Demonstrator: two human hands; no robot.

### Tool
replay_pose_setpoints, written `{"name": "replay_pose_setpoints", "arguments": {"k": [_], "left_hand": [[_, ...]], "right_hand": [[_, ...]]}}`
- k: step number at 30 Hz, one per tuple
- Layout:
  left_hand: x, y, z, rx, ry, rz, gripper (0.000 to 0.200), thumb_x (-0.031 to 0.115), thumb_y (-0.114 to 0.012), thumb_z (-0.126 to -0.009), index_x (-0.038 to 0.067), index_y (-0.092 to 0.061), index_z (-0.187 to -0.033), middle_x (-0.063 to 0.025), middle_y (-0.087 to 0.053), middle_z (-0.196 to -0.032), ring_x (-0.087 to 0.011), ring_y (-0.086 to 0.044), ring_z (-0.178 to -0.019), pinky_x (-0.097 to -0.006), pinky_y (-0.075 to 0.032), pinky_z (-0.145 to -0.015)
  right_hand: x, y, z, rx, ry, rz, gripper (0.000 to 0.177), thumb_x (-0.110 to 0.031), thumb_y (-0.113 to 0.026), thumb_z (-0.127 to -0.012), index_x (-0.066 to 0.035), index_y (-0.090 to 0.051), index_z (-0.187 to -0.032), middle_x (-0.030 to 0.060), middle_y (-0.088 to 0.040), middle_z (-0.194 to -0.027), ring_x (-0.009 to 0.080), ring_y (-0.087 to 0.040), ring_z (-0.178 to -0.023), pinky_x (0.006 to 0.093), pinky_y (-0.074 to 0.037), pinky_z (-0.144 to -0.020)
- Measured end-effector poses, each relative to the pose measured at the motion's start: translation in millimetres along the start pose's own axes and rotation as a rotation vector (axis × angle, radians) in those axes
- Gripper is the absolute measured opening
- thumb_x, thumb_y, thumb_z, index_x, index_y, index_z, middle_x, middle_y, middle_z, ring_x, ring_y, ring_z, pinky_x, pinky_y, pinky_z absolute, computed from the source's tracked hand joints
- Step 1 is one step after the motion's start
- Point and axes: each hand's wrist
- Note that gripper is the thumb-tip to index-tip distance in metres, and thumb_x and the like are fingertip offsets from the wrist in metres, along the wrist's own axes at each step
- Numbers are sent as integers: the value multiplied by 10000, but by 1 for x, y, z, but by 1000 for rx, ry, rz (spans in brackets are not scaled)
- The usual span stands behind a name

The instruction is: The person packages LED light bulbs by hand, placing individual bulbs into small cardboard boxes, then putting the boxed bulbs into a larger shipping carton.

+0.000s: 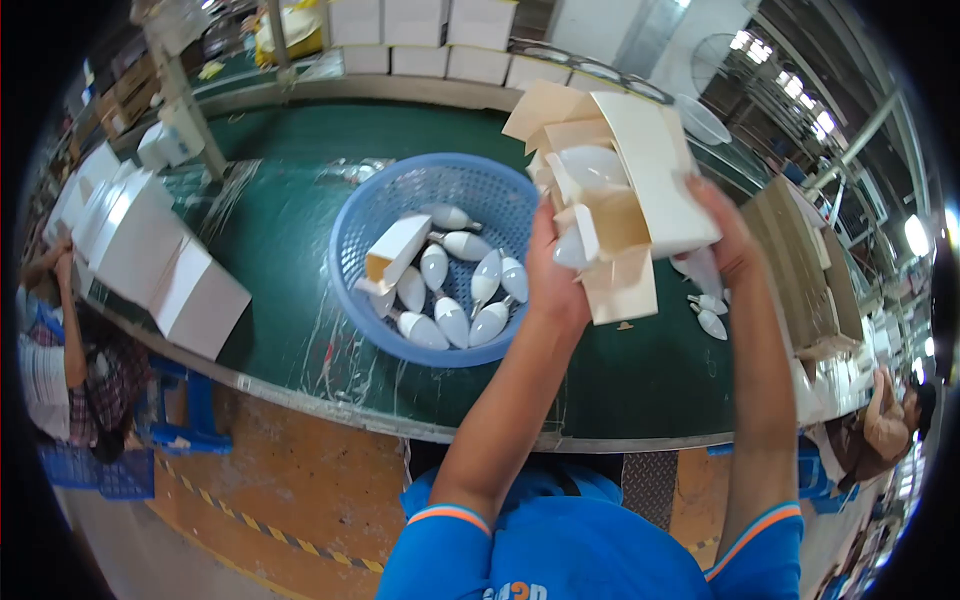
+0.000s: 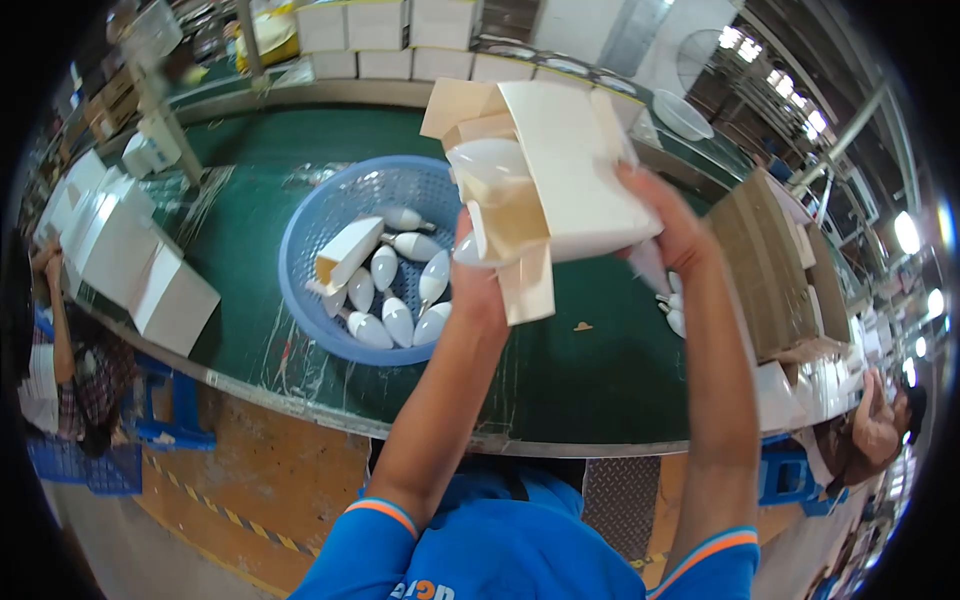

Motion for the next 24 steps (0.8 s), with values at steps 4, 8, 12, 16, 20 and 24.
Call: {"name": "replay_pose_setpoints", "arguments": {"k": [4,8,12,16,20,24], "left_hand": [[3,8,11,92,86,-159,317,289,-394,-986,62,-507,-1176,-69,-595,-1092,-163,-601,-959,-311,-505,-819],[10,-8,37,53,131,-415,282,255,-428,-979,46,-523,-1142,-61,-600,-1042,-136,-595,-945,-292,-499,-810],[6,-6,45,39,160,-625,265,240,-452,-975,38,-533,-1127,-43,-605,-995,-110,-586,-868,-260,-482,-776],[1,-11,49,149,42,-871,276,218,-452,-971,30,-513,-1163,-33,-588,-955,-70,-545,-818,-221,-445,-723],[1,14,44,-5,9,-933,349,210,-451,-969,37,-425,-1270,-24,-549,-992,-49,-490,-810,-198,-393,-681],[-14,11,51,11,71,-928,384,235,-442,-970,45,-392,-1301,-43,-545,-1040,-88,-520,-871,-227,-420,-743]], "right_hand": [[84,16,12,10,182,-343,498,-443,-588,-864,-24,-571,-1133,89,-663,-968,187,-659,-813,331,-550,-727],[159,17,25,-116,203,-790,592,-446,-606,-830,2,-531,-1210,145,-624,-1118,238,-624,-983,366,-503,-889],[188,9,39,-97,168,-932,615,-430,-617,-808,7,-521,-1231,165,-613,-1143,259,-613,-1023,376,-488,-924],[195,22,55,-152,134,-931,619,-410,-655,-776,24,-539,-1201,156,-634,-1110,242,-642,-968,353,-497,-902],[189,48,66,-157,137,-841,681,-421,-669,-759,14,-500,-1254,161,-603,-1175,259,-613,-1036,384,-479,-940],[145,51,85,107,165,-505,644,-373,-667,-746,34,-506,-1219,117,-635,-1066,192,-632,-939,320,-507,-840]]}}
Point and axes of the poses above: each hand's wrist, its own z-axis away from the middle knuckle, its own y-axis out of the back of the hand, x = y × z
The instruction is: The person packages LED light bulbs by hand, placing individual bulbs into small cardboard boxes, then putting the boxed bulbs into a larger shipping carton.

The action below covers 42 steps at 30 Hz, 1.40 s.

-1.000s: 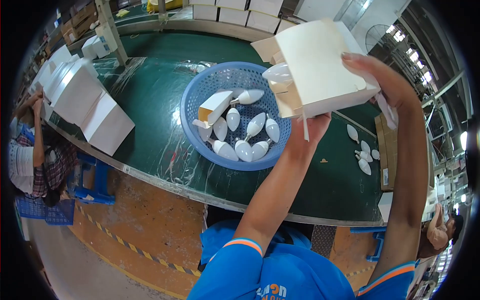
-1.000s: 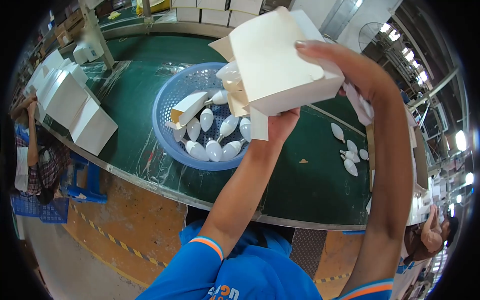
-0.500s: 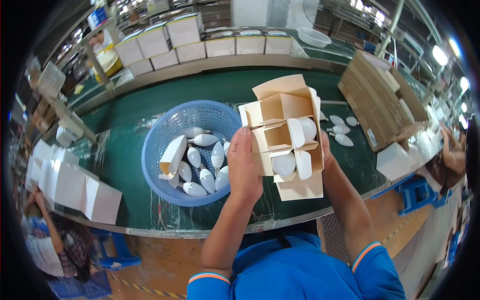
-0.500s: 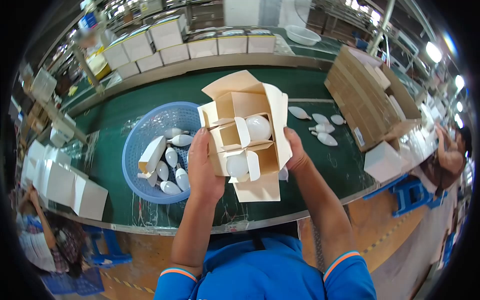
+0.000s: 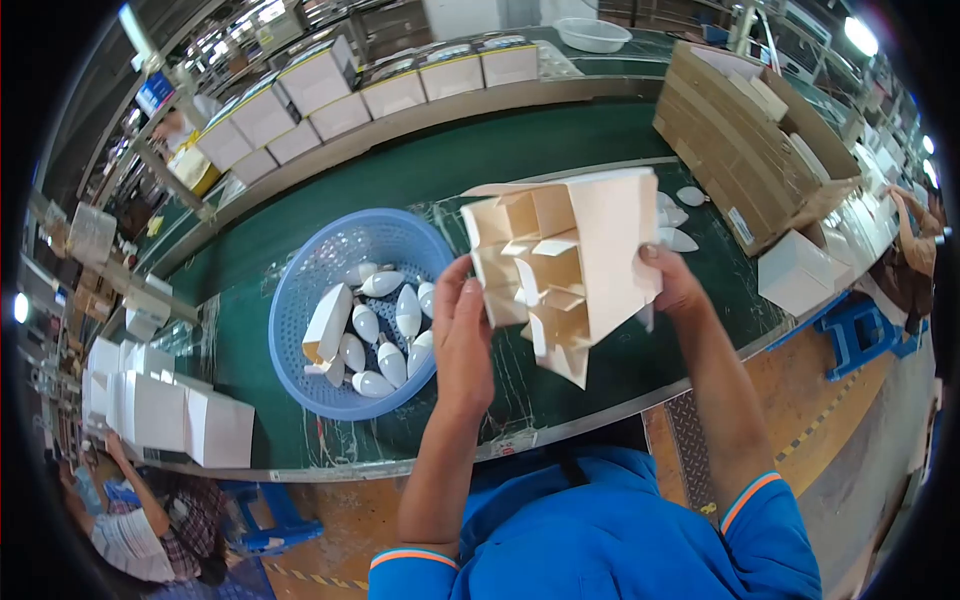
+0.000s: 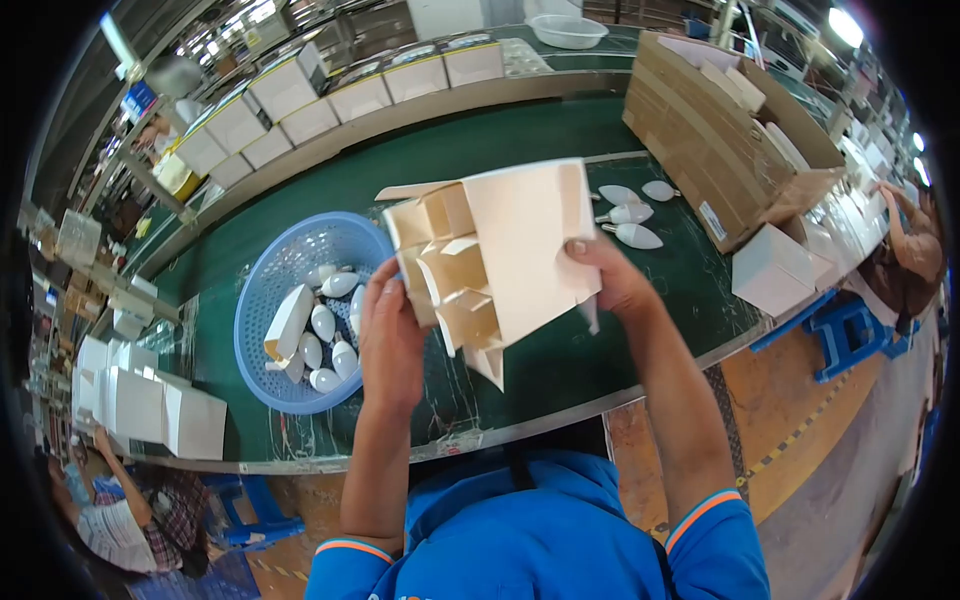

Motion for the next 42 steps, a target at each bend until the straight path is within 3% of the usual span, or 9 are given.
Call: {"name": "replay_pose_setpoints", "arguments": {"k": [4,10,12,17,24,29,33,38,42], "left_hand": [[-21,2,-2,-101,274,430,376,280,-430,-978,70,-413,-1289,-73,-558,-1133,-169,-560,-989,-278,-458,-809],[-24,-2,-29,-156,320,1046,354,303,-456,-957,79,-468,-1231,-67,-575,-1169,-228,-593,-1016,-384,-489,-876],[-30,1,-43,-516,163,1291,367,324,-478,-953,112,-454,-1252,-43,-559,-1161,-185,-564,-1058,-327,-493,-867],[-28,16,-53,-455,50,1341,363,320,-485,-950,108,-459,-1244,-44,-559,-1157,-183,-564,-1054,-323,-493,-863],[-24,24,-64,-404,-63,1382,356,311,-496,-945,101,-469,-1230,-45,-560,-1149,-178,-566,-1048,-316,-493,-856],[-24,17,-63,-393,-83,1381,351,305,-505,-941,95,-475,-1220,-46,-560,-1144,-174,-567,-1043,-311,-493,-852],[-4,15,-31,-78,1,988,230,241,-486,-953,86,-528,-1118,-33,-598,-1031,-165,-598,-921,-294,-486,-822],[-6,9,7,-9,-98,563,193,207,-434,-992,48,-527,-1052,-45,-594,-1005,-100,-581,-905,-259,-474,-796],[-18,6,22,-61,-148,402,188,193,-442,-992,32,-538,-993,-45,-605,-959,-80,-574,-865,-236,-467,-771]], "right_hand": [[-70,-7,-20,-128,23,437,667,-332,-710,-702,23,-506,-1229,104,-597,-1080,151,-580,-967,290,-471,-837],[-123,-160,-24,-228,379,924,745,-292,-743,-683,28,-466,-1295,113,-591,-1107,169,-562,-1002,298,-438,-883],[-123,-200,-25,-294,409,997,766,-285,-751,-677,25,-455,-1312,120,-591,-1112,173,-558,-1019,299,-430,-899],[-109,-273,-15,-193,822,1548,889,-367,-770,-596,-6,-449,-1342,156,-578,-1157,248,-561,-1048,337,-406,-932],[-100,-277,-38,-257,725,1573,907,-340,-779,-581,9,-436,-1346,168,-583,-1136,258,-566,-1047,341,-425,-914],[-96,-238,-47,-246,491,1149,699,-243,-735,-693,22,-484,-1289,129,-604,-1091,192,-585,-986,295,-442,-877],[-67,-54,-67,11,89,528,541,-306,-700,-749,7,-543,-1162,94,-620,-1044,166,-616,-928,317,-507,-792],[36,-13,-30,-408,159,-349,559,-237,-689,-759,-4,-522,-1238,117,-606,-1165,252,-595,-1046,384,-476,-917],[64,-13,2,-43,117,-451,503,-175,-669,-748,1,-552,-1204,135,-608,-1169,225,-604,-1056,362,-490,-916]]}}
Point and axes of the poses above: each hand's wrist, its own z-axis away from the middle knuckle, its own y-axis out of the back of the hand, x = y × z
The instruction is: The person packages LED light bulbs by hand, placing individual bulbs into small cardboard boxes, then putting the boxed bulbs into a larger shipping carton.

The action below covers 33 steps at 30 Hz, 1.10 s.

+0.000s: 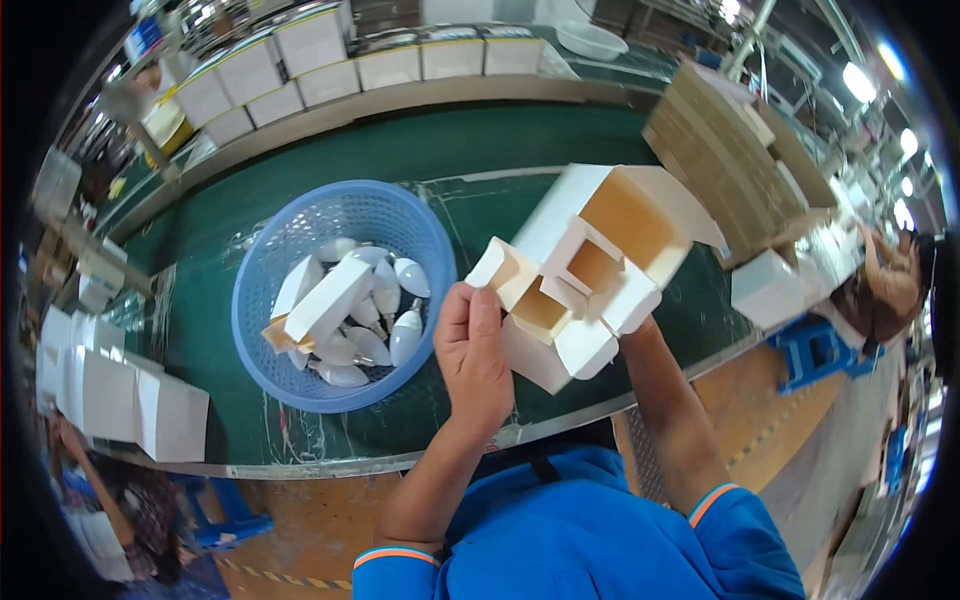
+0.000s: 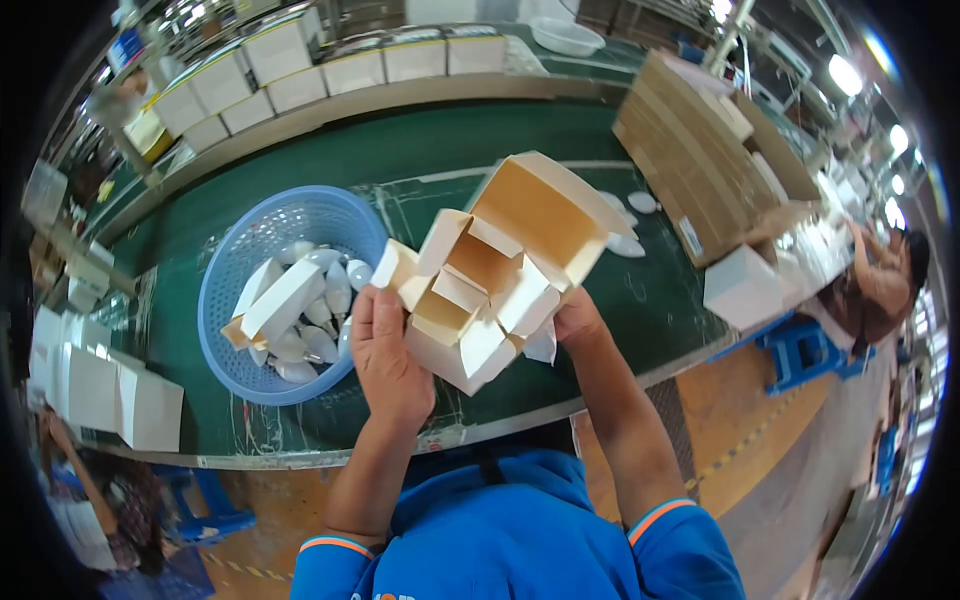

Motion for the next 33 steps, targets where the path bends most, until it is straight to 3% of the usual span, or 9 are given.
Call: {"name": "replay_pose_setpoints", "arguments": {"k": [4,8,10,15,17,20,22,30,33], "left_hand": [[2,3,-8,-35,-62,-205,161,161,-471,-980,30,-545,-921,-27,-613,-887,-49,-555,-771,-193,-443,-704],[7,10,-24,-26,-4,-333,172,192,-515,-963,32,-565,-926,-7,-599,-871,-48,-552,-767,-188,-440,-688],[16,-4,-32,55,125,-558,234,217,-494,-974,42,-558,-833,51,-524,-755,-5,-423,-690,-167,-345,-627],[21,-1,-42,19,350,-630,238,229,-503,-968,32,-593,-868,44,-552,-760,-7,-457,-686,-183,-372,-591],[16,2,-43,-27,378,-763,234,208,-505,-951,20,-591,-841,39,-564,-752,-31,-482,-676,-208,-385,-583],[9,14,-41,-219,201,-1297,224,175,-532,-875,-40,-573,-826,-111,-570,-702,-166,-530,-651,-311,-424,-611],[14,13,-32,-232,134,-1318,261,180,-526,-902,-39,-597,-1025,-89,-621,-778,-123,-553,-725,-289,-443,-651],[97,19,-8,-87,-96,-1551,280,101,-575,-877,-19,-573,-1131,-129,-646,-767,-173,-618,-628,-280,-463,-528],[137,55,-20,225,-298,-1948,343,146,-647,-822,2,-578,-1126,-134,-631,-927,-299,-587,-857,-383,-458,-770]], "right_hand": [[-25,-8,24,97,-338,411,491,-164,-704,-757,-36,-516,-1192,50,-587,-888,106,-510,-652,227,-409,-519],[-60,-16,37,223,-542,772,435,-190,-711,-774,-35,-573,-1157,5,-610,-905,54,-505,-648,196,-389,-513],[-72,-16,39,303,-334,954,394,-191,-689,-804,-34,-600,-1155,-3,-628,-906,30,-508,-661,184,-385,-517],[-68,14,26,397,-120,1224,402,-113,-636,-796,-11,-585,-1182,28,-637,-931,63,-540,-733,224,-461,-653],[-61,18,21,387,-4,1437,387,-97,-620,-798,-20,-587,-1176,90,-628,-1019,170,-573,-867,292,-467,-806],[-53,42,19,114,309,1812,363,-99,-593,-809,-46,-594,-1168,129,-600,-1125,273,-531,-1045,364,-403,-941],[-53,48,18,90,352,1843,345,-124,-580,-825,-57,-592,-1163,129,-583,-1177,308,-474,-1149,392,-332,-1020],[-83,4,34,270,302,1764,404,-183,-578,-824,-66,-577,-1211,116,-555,-1258,277,-454,-1197,357,-325,-1027],[-96,2,45,317,262,1658,410,-141,-576,-827,-72,-568,-1232,81,-563,-1263,216,-475,-1186,335,-337,-996]]}}
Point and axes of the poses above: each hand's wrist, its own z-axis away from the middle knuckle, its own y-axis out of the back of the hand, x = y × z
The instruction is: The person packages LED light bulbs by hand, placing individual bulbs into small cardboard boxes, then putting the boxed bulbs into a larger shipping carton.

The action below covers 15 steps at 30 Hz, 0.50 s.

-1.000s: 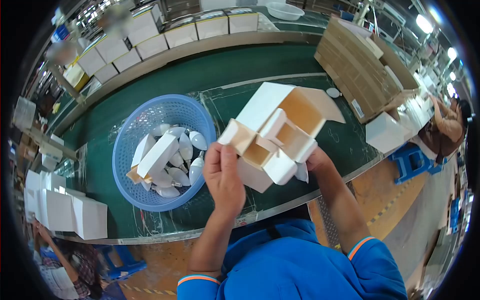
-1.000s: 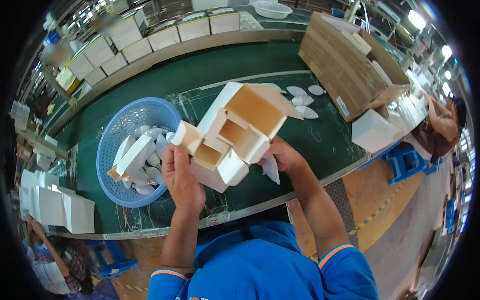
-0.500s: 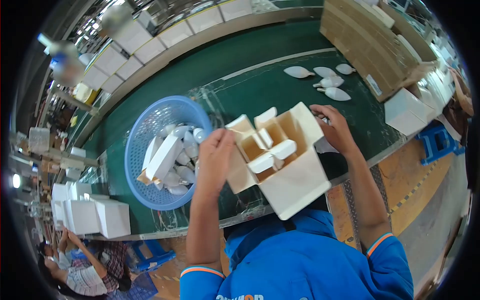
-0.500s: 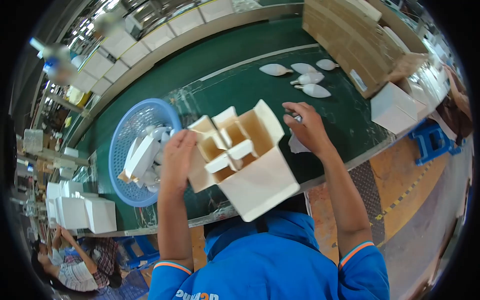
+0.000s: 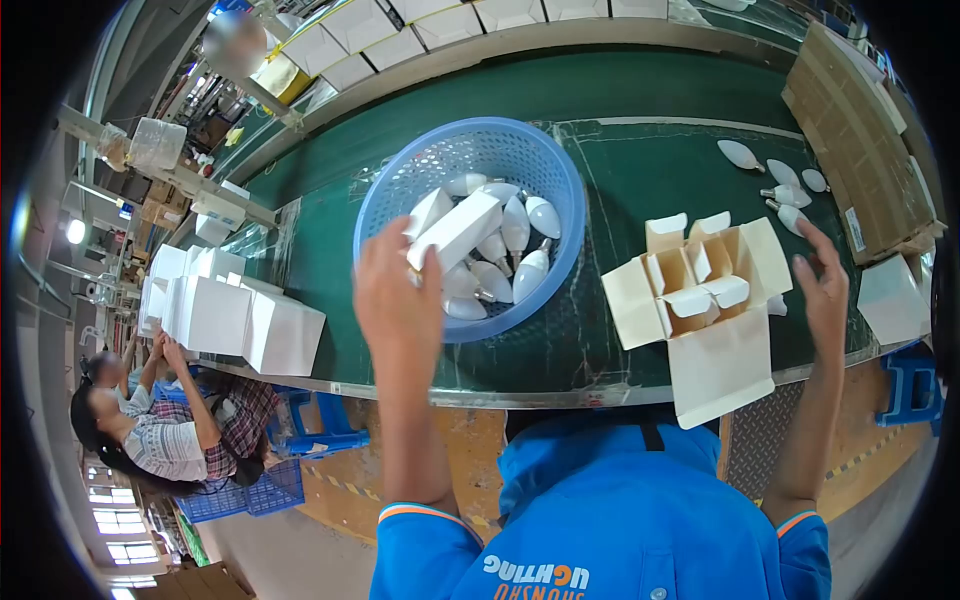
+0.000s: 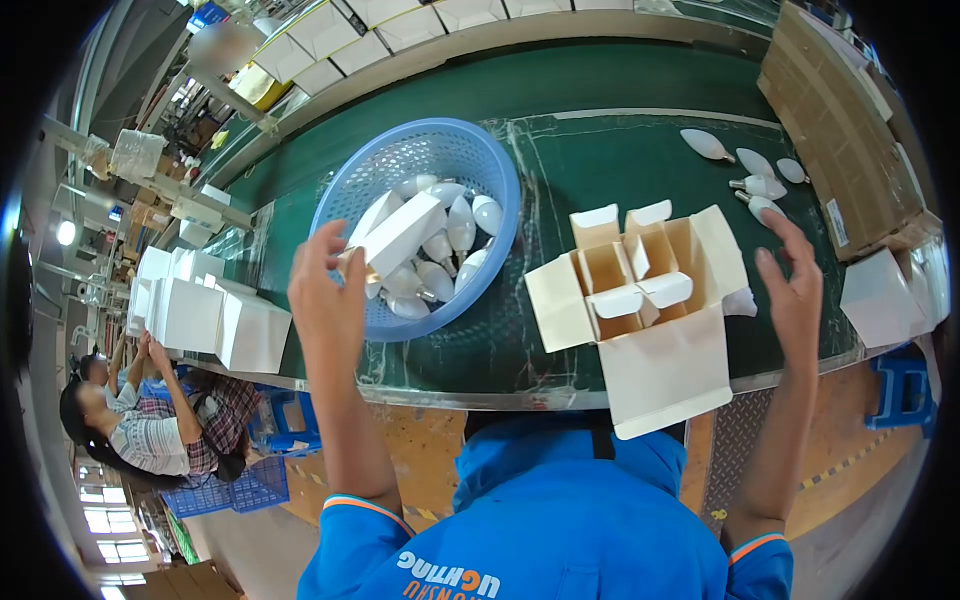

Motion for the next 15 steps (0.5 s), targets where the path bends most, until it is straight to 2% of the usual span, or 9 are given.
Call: {"name": "replay_pose_setpoints", "arguments": {"k": [1,2,4,8,11,12,13,14,15], "left_hand": [[-24,-2,-3,120,-70,-232,357,155,-664,-806,5,-586,-1120,-122,-630,-973,-316,-568,-937,-409,-437,-835],[-44,-5,-5,122,-66,-237,357,155,-664,-806,5,-586,-1120,-122,-630,-973,-316,-568,-937,-409,-437,-835],[-66,-9,-5,4,66,-355,361,177,-684,-779,22,-610,-1097,-102,-626,-1020,-336,-517,-1030,-441,-384,-880],[-72,-17,-8,-57,97,-357,305,206,-690,-765,72,-654,-1036,-80,-648,-996,-307,-526,-1020,-433,-383,-842],[-80,-23,-13,29,77,-413,181,216,-690,-747,133,-700,-907,-38,-680,-907,-264,-566,-959,-417,-396,-796],[-84,-25,-15,37,81,-384,160,221,-693,-737,142,-706,-876,-31,-686,-875,-256,-579,-937,-421,-400,-794],[-104,-34,-17,146,-36,-262,154,169,-680,-739,132,-708,-886,-42,-685,-869,-262,-606,-864,-416,-434,-769],[-94,-27,-20,167,-45,-228,154,104,-644,-766,109,-704,-908,-58,-682,-880,-258,-616,-821,-375,-477,-741],[-95,-28,-24,197,-82,-21,185,35,-588,-796,71,-691,-945,-73,-656,-880,-224,-609,-752,-314,-489,-688]], "right_hand": [[3,5,1,8,-33,-49,412,-129,-576,-830,-72,-564,-1239,70,-561,-1268,195,-478,-1183,330,-336,-990],[7,9,2,10,-58,-94,402,-128,-566,-853,-55,-554,-1248,65,-558,-1273,169,-479,-1181,329,-325,-1000],[4,12,4,46,-84,-172,392,-126,-554,-872,-34,-546,-1253,78,-560,-1267,159,-472,-1185,310,-308,-1006],[-18,15,1,67,-18,-173,399,-125,-570,-862,-28,-548,-1249,82,-557,-1269,157,-478,-1175,290,-308,-1009],[-34,14,-2,-47,-34,-192,430,-121,-610,-818,-48,-560,-1239,89,-562,-1265,190,-507,-1138,308,-329,-1011],[-31,11,-3,-4,40,-58,441,-117,-625,-791,-61,-571,-1225,95,-569,-1251,214,-511,-1129,324,-340,-1008],[-20,4,-4,41,104,93,453,-112,-641,-765,-74,-581,-1212,101,-576,-1237,239,-515,-1120,341,-351,-1004],[-6,-2,-2,111,156,226,454,-115,-656,-739,-91,-594,-1188,110,-584,-1211,270,-498,-1139,362,-350,-1008],[-2,-4,2,155,175,239,447,-131,-671,-730,-89,-599,-1170,116,-582,-1206,281,-478,-1165,370,-340,-1011]]}}
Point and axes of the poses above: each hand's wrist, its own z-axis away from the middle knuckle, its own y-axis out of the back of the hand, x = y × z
